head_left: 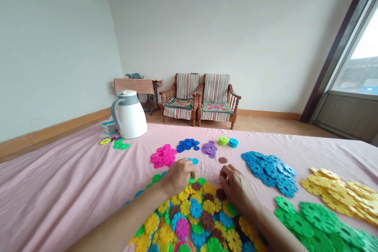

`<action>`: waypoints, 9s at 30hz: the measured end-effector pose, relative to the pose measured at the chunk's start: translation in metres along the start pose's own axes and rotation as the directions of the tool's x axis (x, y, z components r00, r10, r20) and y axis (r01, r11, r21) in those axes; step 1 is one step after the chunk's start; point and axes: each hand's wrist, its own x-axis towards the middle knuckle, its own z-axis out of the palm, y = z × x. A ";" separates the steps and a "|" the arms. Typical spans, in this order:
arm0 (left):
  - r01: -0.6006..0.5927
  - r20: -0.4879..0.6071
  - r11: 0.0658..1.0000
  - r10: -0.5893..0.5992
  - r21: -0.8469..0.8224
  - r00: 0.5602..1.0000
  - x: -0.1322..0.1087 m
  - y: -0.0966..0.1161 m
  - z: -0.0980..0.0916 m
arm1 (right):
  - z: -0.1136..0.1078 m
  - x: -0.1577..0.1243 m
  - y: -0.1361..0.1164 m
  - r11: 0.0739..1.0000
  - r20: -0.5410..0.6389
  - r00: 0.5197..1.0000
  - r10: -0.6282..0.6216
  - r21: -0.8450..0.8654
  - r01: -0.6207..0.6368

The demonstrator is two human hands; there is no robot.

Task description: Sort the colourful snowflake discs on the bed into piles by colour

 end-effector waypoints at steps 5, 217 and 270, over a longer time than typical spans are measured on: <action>0.038 -0.078 0.999 -0.040 -0.025 0.996 -0.001 0.000 -0.001 | -0.001 0.000 0.000 1.000 -0.005 1.000 0.014 0.005 -0.014; 0.528 0.014 0.850 -0.528 0.003 0.849 -0.059 -0.066 -0.098 | 0.027 -0.009 -0.031 0.888 -0.041 0.994 0.099 0.454 -0.070; 0.414 -0.327 0.910 -0.390 0.004 0.861 -0.099 -0.071 -0.091 | 0.039 -0.014 -0.025 0.921 -0.026 0.998 0.049 0.388 -0.035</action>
